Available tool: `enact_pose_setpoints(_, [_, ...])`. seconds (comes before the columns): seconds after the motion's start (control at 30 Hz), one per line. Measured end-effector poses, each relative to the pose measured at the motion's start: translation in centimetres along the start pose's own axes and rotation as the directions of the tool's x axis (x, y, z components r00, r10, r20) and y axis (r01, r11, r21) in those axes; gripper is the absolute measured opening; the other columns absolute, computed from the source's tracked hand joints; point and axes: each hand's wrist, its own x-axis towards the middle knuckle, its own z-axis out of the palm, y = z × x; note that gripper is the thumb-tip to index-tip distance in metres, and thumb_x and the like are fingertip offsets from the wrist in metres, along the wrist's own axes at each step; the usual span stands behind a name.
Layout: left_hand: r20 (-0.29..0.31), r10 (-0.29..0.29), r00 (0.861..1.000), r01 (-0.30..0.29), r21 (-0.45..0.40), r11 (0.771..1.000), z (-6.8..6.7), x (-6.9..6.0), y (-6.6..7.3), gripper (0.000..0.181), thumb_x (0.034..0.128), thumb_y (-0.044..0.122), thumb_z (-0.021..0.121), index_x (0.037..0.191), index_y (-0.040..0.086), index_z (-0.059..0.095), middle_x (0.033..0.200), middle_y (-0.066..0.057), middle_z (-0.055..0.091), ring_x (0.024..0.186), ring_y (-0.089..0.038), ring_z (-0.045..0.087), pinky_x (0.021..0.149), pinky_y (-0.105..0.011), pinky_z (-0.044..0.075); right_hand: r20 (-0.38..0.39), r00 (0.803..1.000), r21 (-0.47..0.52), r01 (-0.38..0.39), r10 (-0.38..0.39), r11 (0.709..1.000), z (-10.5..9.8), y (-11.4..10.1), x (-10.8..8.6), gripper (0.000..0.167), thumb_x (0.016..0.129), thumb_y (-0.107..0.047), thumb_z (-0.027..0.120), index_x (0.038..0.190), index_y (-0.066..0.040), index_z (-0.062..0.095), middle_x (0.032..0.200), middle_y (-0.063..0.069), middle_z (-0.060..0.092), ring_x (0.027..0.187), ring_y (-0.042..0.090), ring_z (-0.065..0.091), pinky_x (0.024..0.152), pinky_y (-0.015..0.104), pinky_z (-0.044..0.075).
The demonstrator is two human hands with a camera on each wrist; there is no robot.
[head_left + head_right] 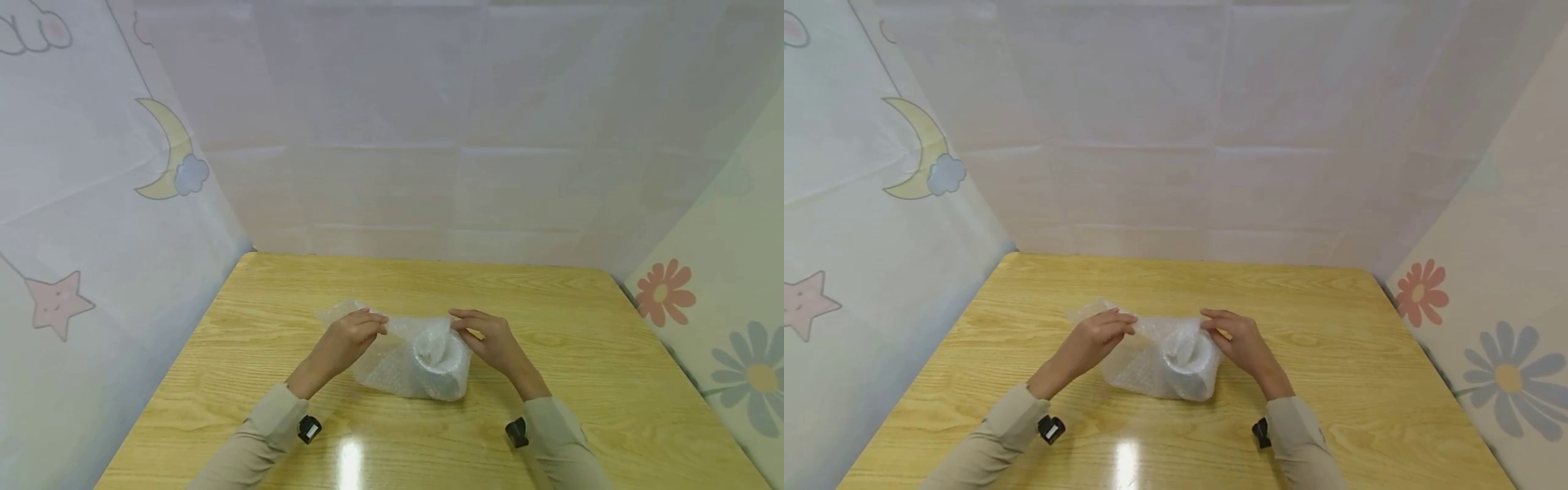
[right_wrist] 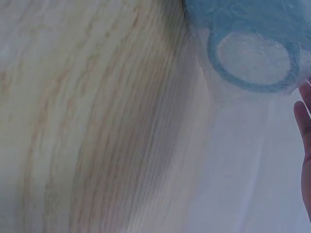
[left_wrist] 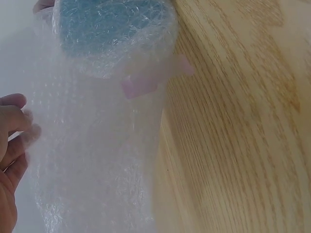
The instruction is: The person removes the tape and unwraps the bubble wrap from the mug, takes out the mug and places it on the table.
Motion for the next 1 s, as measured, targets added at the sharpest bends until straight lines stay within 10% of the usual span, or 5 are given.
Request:
enact_pose_setpoints(0.37, [-0.011,-0.052,0.999,0.052,-0.029,0.998,0.2,0.2,-0.4,0.028,0.0789,-0.013,0.07,0.103,0.001,0.072,0.097,-0.008,0.07,0.087,-0.02,0.067,0.079,-0.027,0.055,-0.036,0.991,0.165,-0.121,0.129,0.979,0.5,-0.2,0.5,0.032,0.067,0.027,0.073,0.091,0.006,0.072,0.094,0.021,0.07,0.085,0.037,0.068,0.08,0.026,0.055])
enact_pose_setpoints(0.67, [0.015,-0.184,0.983,0.185,-0.145,0.972,0.3,0.4,-0.8,0.031,0.0842,-0.014,0.064,0.112,0.0,0.07,0.095,-0.009,0.065,0.068,-0.013,0.058,0.054,-0.02,0.047,-0.023,0.954,0.347,-0.272,0.298,0.898,0.5,-2.0,1.6,0.023,0.075,0.027,0.065,0.093,0.013,0.068,0.095,0.029,0.067,0.086,0.038,0.066,0.072,0.033,0.058])
enact_pose_setpoints(1.0, [0.039,-0.306,0.951,0.305,-0.28,0.91,1.1,0.8,-1.9,0.033,0.0899,-0.012,0.056,0.118,0.0,0.068,0.093,-0.012,0.063,0.073,-0.016,0.055,0.055,-0.025,0.044,0.047,0.917,0.496,-0.366,0.396,0.788,1.8,0.6,0.0,0.02,0.088,0.019,0.057,0.106,0.014,0.065,0.108,0.026,0.063,0.1,0.031,0.063,0.078,0.028,0.056])
